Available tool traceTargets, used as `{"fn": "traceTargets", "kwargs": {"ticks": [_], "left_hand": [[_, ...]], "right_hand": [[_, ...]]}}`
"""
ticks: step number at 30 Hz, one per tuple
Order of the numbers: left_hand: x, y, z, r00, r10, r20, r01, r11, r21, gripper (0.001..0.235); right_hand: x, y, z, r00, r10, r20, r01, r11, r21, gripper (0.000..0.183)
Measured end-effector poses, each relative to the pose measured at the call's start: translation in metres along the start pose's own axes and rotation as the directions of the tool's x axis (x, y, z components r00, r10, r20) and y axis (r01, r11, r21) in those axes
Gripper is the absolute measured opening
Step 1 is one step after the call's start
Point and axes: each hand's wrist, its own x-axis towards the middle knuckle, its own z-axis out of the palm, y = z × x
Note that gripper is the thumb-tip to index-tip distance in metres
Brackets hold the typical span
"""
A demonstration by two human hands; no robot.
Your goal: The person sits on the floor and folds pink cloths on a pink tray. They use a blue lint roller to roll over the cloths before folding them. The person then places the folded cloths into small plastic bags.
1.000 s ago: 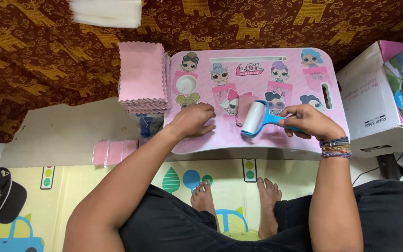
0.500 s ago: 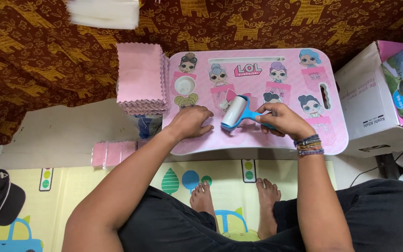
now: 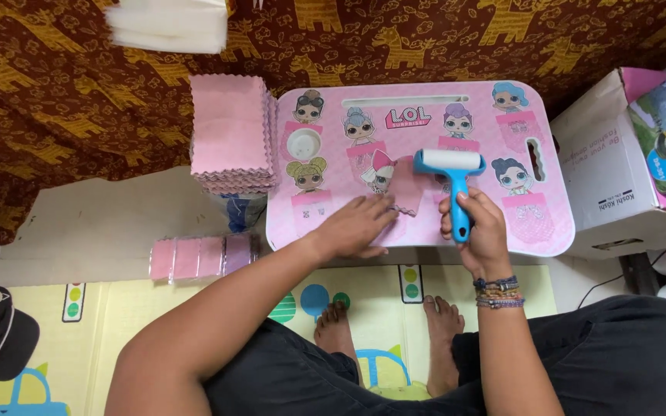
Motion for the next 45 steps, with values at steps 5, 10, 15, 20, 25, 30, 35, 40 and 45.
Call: {"fn": "traceTargets", "kwargs": {"ticks": [5,10,15,20,25,30,35,40,45], "left_hand": [[0.003,0.012,0.016,0.998,0.063,0.008,-0.063,0.998,0.021,0.076],[0.001,0.017,0.023,0.996,0.079,-0.033,-0.073,0.987,0.144,0.074],[-0.002,0.015,0.028,0.997,0.074,0.018,-0.076,0.982,0.171,0.076],[0.004,0.009,0.040,0.996,0.093,-0.013,-0.089,0.980,0.178,0.078],[0.004,0.009,0.030,0.997,0.081,0.003,-0.081,0.983,0.166,0.075],[0.005,0.004,0.037,0.995,0.100,0.010,-0.100,0.981,0.166,0.074],[0.010,-0.002,0.057,0.992,0.129,0.002,-0.129,0.989,0.073,0.072],[0.015,-0.021,0.053,0.963,0.255,-0.089,-0.253,0.967,0.035,0.073],[0.010,-0.007,0.015,0.980,0.152,0.129,-0.143,0.987,-0.078,0.075]], "right_hand": [[-0.023,-0.010,0.023,1.000,0.014,0.005,-0.013,1.000,-0.026,0.032],[-0.039,-0.007,0.040,0.997,0.070,0.038,-0.067,0.996,-0.060,0.034],[-0.033,0.007,0.045,0.993,0.121,-0.010,-0.121,0.982,-0.147,0.034],[-0.014,0.004,0.058,0.996,0.088,-0.026,-0.091,0.971,-0.221,0.035],[0.010,0.003,0.066,1.000,0.028,0.012,-0.023,0.951,-0.310,0.034],[0.026,0.002,0.070,0.998,0.065,-0.024,-0.069,0.957,-0.282,0.034],[0.050,0.039,0.034,0.999,-0.024,-0.028,0.012,0.930,-0.366,0.024],[0.066,0.017,0.041,1.000,0.017,0.023,-0.008,0.937,-0.348,0.022],[0.086,-0.020,0.044,0.994,0.098,-0.050,-0.099,0.995,-0.010,0.032]]}}
